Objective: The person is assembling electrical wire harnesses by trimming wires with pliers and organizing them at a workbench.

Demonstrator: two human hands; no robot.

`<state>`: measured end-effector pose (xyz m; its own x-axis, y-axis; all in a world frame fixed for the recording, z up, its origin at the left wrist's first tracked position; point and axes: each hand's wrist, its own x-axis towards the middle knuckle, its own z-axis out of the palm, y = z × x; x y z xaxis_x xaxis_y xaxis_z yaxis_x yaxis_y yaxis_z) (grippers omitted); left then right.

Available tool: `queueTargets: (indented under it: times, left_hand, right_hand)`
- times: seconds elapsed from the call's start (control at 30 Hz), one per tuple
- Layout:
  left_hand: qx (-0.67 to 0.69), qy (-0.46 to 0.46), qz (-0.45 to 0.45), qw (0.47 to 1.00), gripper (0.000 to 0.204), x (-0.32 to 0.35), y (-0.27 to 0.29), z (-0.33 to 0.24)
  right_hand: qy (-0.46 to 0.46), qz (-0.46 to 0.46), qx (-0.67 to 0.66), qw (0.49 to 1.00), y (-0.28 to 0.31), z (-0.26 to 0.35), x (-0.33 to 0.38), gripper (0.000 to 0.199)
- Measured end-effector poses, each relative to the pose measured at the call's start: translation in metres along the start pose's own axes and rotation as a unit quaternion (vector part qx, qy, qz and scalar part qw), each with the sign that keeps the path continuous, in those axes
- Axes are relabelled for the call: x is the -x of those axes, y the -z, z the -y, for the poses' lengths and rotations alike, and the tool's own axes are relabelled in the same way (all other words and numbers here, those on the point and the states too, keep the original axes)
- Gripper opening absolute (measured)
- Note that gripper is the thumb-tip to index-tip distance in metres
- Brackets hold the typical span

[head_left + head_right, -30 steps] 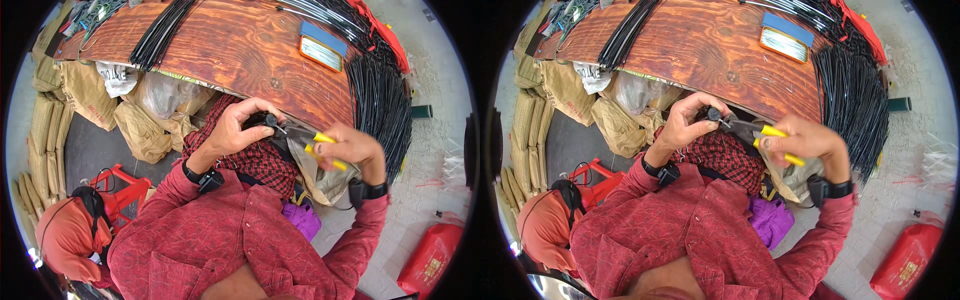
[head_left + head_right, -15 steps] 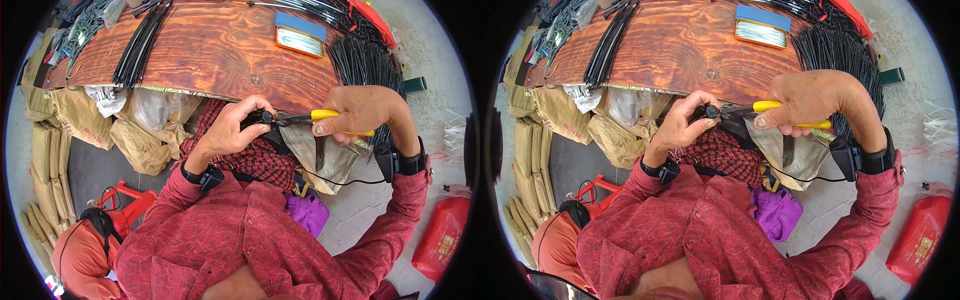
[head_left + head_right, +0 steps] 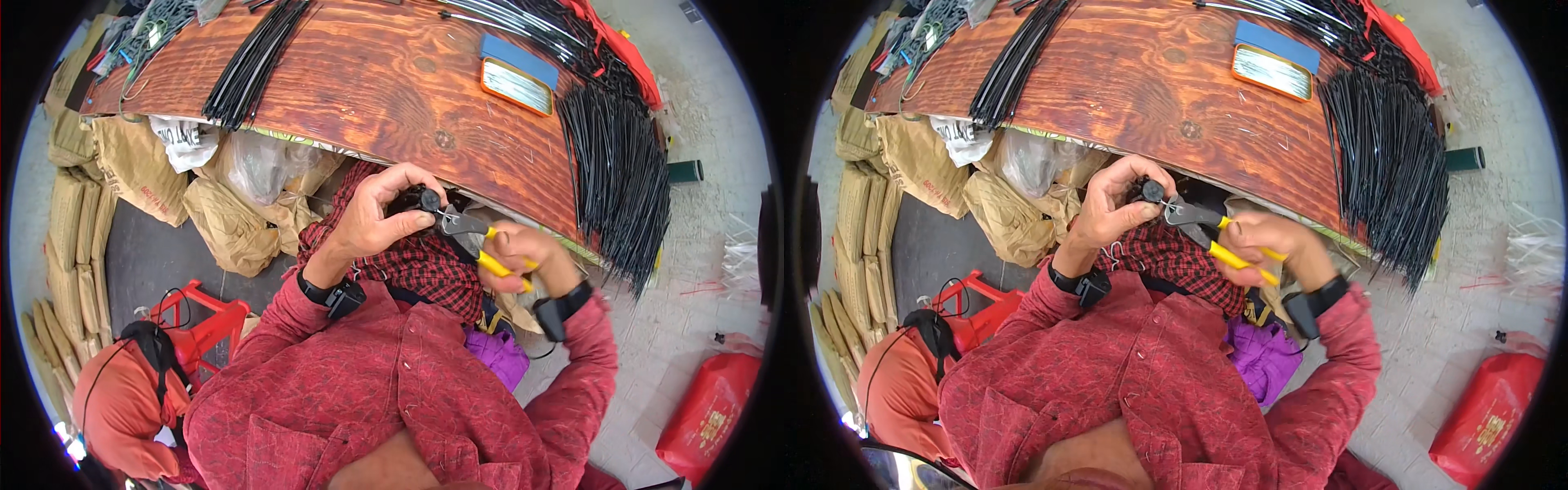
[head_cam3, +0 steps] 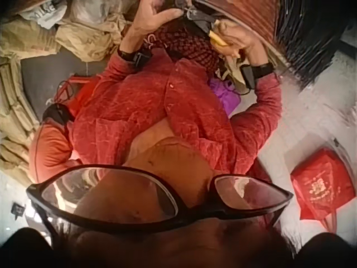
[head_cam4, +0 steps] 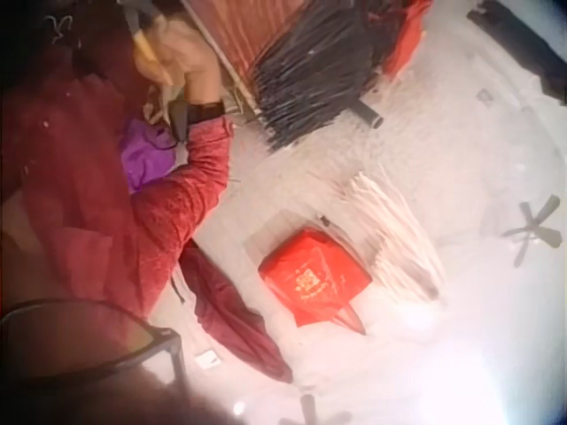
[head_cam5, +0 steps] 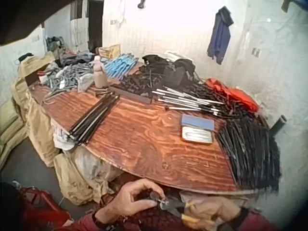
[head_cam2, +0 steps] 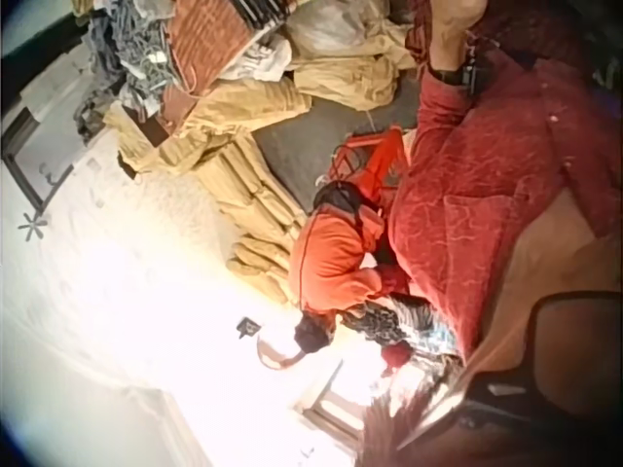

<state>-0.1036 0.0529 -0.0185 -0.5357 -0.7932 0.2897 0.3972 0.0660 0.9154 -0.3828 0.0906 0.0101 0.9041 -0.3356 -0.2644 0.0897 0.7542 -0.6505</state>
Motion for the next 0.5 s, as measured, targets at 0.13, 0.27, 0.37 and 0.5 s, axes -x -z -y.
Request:
queueTargets:
  times: [0.13,0.27,0.37,0.5]
  left_hand:
    - [0.011,-0.044,-0.031,0.999,0.031,-0.008,0.001,0.001]
    - [0.048,-0.011,-0.022,0.999,0.032,-0.008,0.004,0.003]
    - [0.072,-0.021,-0.028,0.997,0.032,-0.008,0.008,0.006]
    - [0.096,-0.029,-0.060,0.993,0.032,-0.008,0.020,0.005]
  right_hand:
    - [0.071,0.004,-0.002,0.997,-0.001,-0.017,-0.020,0.062]
    - [0.049,-0.057,0.030,0.997,0.001,-0.015,-0.010,0.055]
    - [0.035,-0.136,0.111,0.984,-0.008,-0.010,-0.004,0.042]
    - [0.008,-0.319,0.254,0.913,-0.051,0.014,-0.004,0.039]
